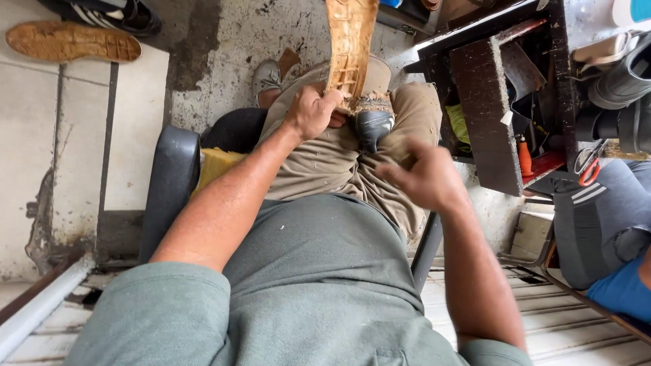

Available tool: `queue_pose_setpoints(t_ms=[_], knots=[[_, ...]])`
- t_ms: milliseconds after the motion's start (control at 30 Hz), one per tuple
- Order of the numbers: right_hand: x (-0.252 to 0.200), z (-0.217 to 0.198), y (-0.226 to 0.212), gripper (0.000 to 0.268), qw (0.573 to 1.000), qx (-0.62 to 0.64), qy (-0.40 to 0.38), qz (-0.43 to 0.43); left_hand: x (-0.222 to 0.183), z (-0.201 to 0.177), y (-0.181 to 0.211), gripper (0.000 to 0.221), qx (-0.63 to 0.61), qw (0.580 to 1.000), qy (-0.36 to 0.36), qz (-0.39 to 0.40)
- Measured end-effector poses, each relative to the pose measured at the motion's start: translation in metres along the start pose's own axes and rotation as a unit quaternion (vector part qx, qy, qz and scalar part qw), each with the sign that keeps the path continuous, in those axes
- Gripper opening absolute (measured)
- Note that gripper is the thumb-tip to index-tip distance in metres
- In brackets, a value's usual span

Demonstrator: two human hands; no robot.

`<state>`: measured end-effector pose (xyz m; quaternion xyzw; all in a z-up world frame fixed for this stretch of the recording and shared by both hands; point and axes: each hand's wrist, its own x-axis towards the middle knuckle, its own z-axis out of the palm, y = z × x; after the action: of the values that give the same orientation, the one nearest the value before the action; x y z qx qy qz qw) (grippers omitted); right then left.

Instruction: Removing the outer sole of a sneaker using a prying tool to separate the adhesive bond.

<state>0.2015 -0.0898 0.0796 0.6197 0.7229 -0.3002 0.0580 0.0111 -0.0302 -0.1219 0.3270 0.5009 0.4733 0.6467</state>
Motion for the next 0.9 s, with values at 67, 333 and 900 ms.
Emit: queue_pose_setpoints(t_ms=[67, 333, 900], knots=[[0.014, 0.022, 0.039, 0.042, 0.979, 0.158, 0.121, -0.038, -0.005, 0.002, 0.006, 0.041, 0.014, 1.0, -0.002, -0.005], [0.072, 0.068, 0.057, 0.056, 0.933, 0.097, 0.319, -0.136, -0.009, 0.042, 0.088, 0.045, 0.361, 0.932, 0.019, -0.033], [0.072, -0.003, 0.156, 0.051, 0.839, 0.485, 0.203, -0.142, 0.004, 0.161, 0.166, 0.035, 0.451, 0.889, -0.055, -0.06]])
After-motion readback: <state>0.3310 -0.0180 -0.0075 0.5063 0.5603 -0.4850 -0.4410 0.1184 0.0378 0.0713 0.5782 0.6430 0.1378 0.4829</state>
